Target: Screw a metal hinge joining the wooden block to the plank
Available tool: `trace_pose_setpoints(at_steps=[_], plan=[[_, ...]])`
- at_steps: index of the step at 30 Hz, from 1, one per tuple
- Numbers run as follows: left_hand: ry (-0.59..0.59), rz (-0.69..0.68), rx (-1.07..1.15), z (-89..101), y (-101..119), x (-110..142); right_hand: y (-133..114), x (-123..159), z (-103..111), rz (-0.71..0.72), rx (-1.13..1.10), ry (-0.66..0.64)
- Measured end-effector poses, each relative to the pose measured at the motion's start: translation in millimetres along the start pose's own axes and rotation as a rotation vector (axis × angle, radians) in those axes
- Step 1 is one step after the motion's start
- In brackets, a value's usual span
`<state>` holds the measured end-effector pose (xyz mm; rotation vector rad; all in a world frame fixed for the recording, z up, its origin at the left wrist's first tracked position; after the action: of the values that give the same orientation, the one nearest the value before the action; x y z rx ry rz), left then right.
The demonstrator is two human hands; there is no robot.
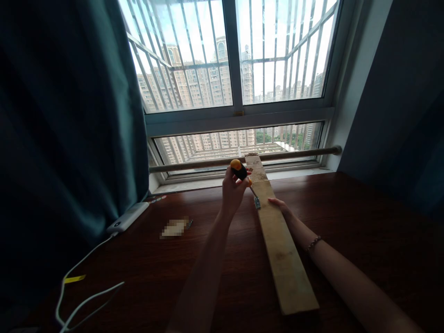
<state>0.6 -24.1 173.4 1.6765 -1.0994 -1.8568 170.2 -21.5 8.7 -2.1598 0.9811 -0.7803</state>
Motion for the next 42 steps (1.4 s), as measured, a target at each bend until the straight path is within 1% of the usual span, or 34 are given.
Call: trace_pose_setpoints(at_steps=[4, 7, 10, 13, 16, 17, 20, 23, 26, 28, 31, 35, 37, 39, 42], plan=[[-0.03, -0.007, 0.012, -1.6, -1.0, 0.2, 0.1, -0.1, 0.1, 0.002, 0.003, 0.005], [-0.029, -0.006, 0.006, -2.3, -6.4, -0.4, -0.6, -0.3, -1.6, 0.013, -0.004, -0.009], [0.021, -0.022, -0.03, -0.7, -14.3, -0.6, -1.1, -0.7, -2.8, 0.012, -0.011, -0.017], [0.052, 0.001, -0.082, 3.2, -20.4, 0.0, -0.6, -1.6, -1.4, 0.008, -0.015, -0.008], [0.094, 0.017, -0.186, 10.3, -18.8, 0.9, 0.0, -2.8, 1.2, 0.014, -0.016, -0.004], [0.091, 0.02, -0.218, 12.0, -16.6, 1.0, 0.1, -3.2, 2.0, 0.014, -0.015, -0.001], [0.016, 0.032, -0.221, 11.9, -8.3, 0.5, 0.1, -3.8, 2.3, 0.017, -0.011, -0.017], [-0.047, 0.041, -0.095, 6.5, -1.1, -0.1, 0.1, -3.5, 1.4, 0.032, -0.018, -0.034], [-0.075, 0.029, 0.019, 2.3, 4.0, -0.9, 0.9, -3.5, 3.0, 0.039, -0.018, -0.026], [-0.06, 0.007, 0.043, 4.0, 7.8, -1.5, 1.5, -4.8, 5.8, 0.028, -0.014, -0.024], [-0.042, -0.002, 0.046, 12.0, 15.3, -1.8, 1.0, -8.6, 9.8, 0.015, -0.013, -0.036], [-0.13, 0.07, -0.01, 19.2, 23.9, -0.4, -1.9, -10.2, 6.7, 0.05, -0.019, -0.102], [-0.157, 0.094, -0.039, 19.3, 26.0, 0.5, -2.1, -7.2, 2.7, 0.055, -0.018, -0.128], [-0.159, 0.111, -0.056, 17.4, 25.9, 1.3, -1.1, -3.2, 0.1, 0.042, -0.005, -0.134], [-0.164, 0.138, -0.063, 12.2, 22.9, 2.1, -0.2, -1.4, 1.9, 0.028, 0.028, -0.097]])
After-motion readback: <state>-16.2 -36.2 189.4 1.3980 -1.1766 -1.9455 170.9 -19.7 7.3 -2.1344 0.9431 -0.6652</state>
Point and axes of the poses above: each hand's wrist, its own x-axis away from the middle knuckle, its own z-axis out of the back of the hand, y = z × x, the point moved 3 cm from there along -x, towards the middle knuckle, and after that the axes turned 9 degrees about -y, right-handed, at the moved point
